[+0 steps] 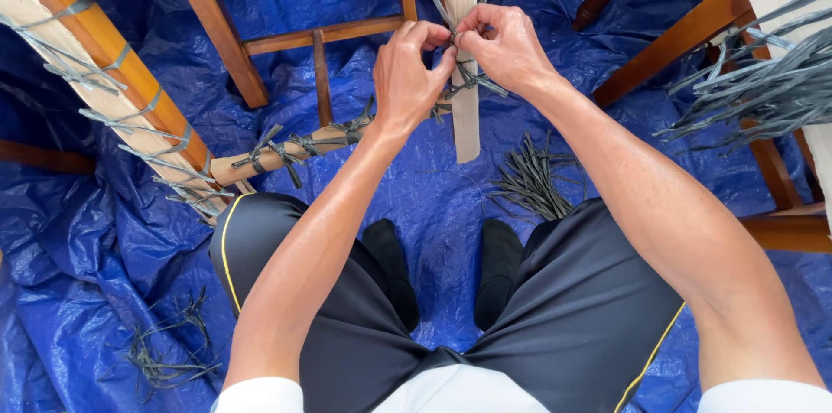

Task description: Tying grey straps around wooden furniture frames to secure them.

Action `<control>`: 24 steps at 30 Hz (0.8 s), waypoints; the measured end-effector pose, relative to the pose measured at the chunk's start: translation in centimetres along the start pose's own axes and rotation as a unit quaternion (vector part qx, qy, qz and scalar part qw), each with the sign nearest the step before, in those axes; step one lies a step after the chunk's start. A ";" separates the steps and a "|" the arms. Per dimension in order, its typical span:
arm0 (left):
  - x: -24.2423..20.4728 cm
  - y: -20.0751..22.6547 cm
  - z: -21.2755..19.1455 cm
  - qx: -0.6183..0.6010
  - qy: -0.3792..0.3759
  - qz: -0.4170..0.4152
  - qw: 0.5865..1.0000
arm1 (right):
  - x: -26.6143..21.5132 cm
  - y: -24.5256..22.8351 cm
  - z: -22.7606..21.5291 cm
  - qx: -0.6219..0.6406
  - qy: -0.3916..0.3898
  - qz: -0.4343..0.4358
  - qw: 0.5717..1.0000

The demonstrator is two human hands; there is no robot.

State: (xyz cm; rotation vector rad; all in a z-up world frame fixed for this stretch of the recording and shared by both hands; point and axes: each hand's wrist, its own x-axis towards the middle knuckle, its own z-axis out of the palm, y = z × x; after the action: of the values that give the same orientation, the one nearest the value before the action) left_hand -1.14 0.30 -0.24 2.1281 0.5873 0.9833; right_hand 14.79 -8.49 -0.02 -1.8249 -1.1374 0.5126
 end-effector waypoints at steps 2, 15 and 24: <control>-0.1 0.2 0.0 0.023 0.006 0.011 1.000 | 0.0 0.1 0.1 0.002 0.002 -0.008 1.000; -0.1 -0.5 0.1 0.065 0.023 0.003 0.998 | -0.6 -1.3 0.7 -0.046 0.032 -0.062 0.997; -0.4 0.9 -0.3 0.022 0.016 0.006 1.000 | -0.5 -1.3 1.0 -0.008 0.047 -0.054 0.997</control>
State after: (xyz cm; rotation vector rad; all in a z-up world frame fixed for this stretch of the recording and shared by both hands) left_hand -1.53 -0.36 0.40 2.1593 0.6179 1.0209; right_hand 13.18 -8.19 0.52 -1.7716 -1.1701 0.3523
